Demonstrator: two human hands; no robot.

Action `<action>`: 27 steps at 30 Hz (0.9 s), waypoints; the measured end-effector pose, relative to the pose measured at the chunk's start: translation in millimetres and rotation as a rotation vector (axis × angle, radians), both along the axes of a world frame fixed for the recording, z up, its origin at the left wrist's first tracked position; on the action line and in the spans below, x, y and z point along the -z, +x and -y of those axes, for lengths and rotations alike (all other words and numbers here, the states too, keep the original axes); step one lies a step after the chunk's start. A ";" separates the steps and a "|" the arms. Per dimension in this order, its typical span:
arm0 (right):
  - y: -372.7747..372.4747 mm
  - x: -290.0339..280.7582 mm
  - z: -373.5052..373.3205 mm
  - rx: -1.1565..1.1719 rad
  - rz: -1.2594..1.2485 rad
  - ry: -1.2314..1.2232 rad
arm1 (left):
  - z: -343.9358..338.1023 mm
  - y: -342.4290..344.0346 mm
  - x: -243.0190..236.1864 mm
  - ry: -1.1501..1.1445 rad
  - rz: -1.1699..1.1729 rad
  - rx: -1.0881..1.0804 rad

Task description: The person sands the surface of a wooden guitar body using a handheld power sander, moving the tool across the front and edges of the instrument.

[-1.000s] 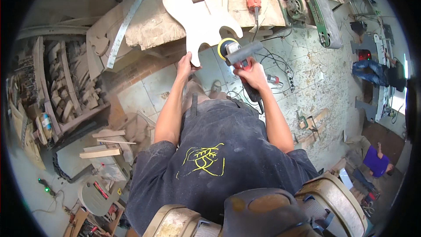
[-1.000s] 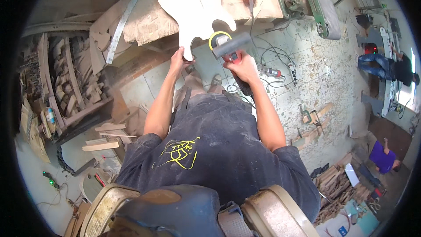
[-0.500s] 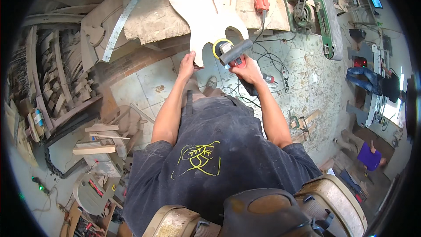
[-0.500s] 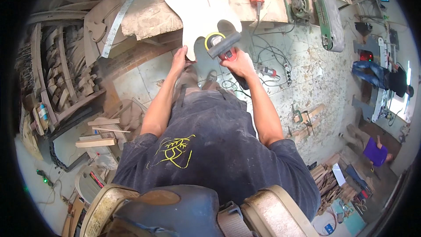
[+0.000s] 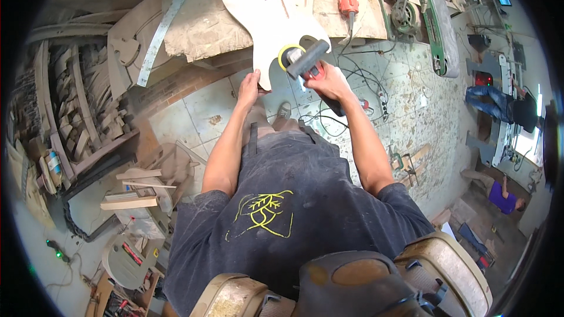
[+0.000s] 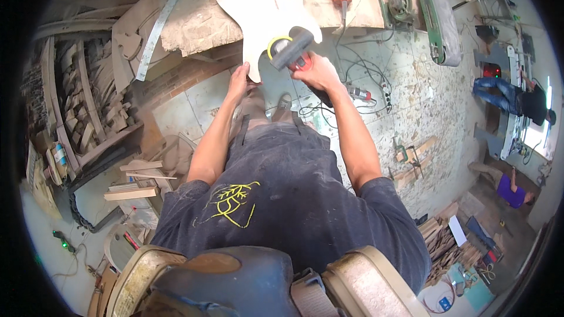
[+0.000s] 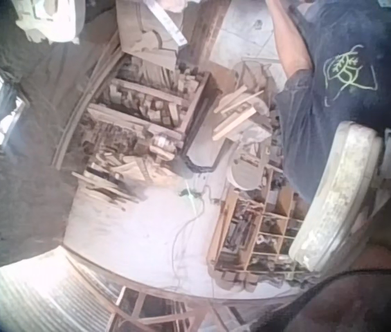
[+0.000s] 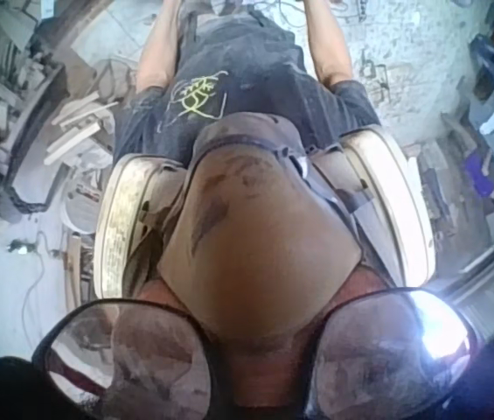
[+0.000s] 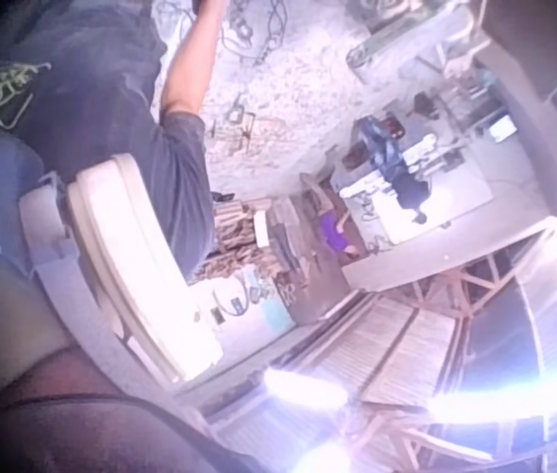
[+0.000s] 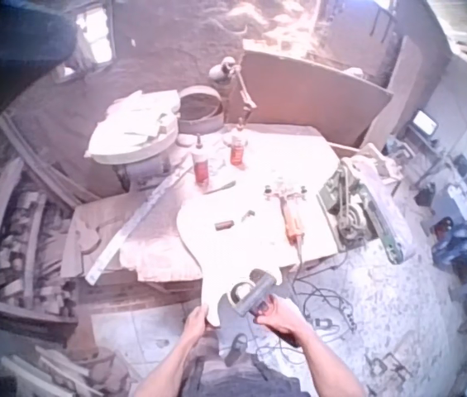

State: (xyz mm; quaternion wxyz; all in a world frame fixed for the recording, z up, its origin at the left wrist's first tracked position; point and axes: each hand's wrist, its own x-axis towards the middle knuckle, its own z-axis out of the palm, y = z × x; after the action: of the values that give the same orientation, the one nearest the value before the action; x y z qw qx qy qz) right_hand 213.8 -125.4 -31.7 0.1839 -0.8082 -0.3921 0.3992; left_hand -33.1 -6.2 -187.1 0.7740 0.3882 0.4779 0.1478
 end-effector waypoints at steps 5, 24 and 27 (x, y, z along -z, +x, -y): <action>1.6 -5.7 43.6 -0.116 0.041 -0.110 | 2.9 -0.8 -6.9 0.005 -0.025 -0.012; 20.7 -8.4 21.2 -0.174 -0.014 -0.059 | 1.2 -4.3 -3.8 -0.014 -0.005 0.000; 31.2 -4.8 25.5 -0.157 -0.044 -0.035 | 3.0 -2.8 -4.3 0.020 0.006 -0.019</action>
State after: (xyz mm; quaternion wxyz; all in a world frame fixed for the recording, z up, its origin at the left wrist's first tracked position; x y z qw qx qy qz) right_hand 245.0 -151.0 -26.9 0.1462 -0.7690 -0.4431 0.4369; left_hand -35.9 -9.2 -182.8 0.7699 0.3909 0.4779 0.1612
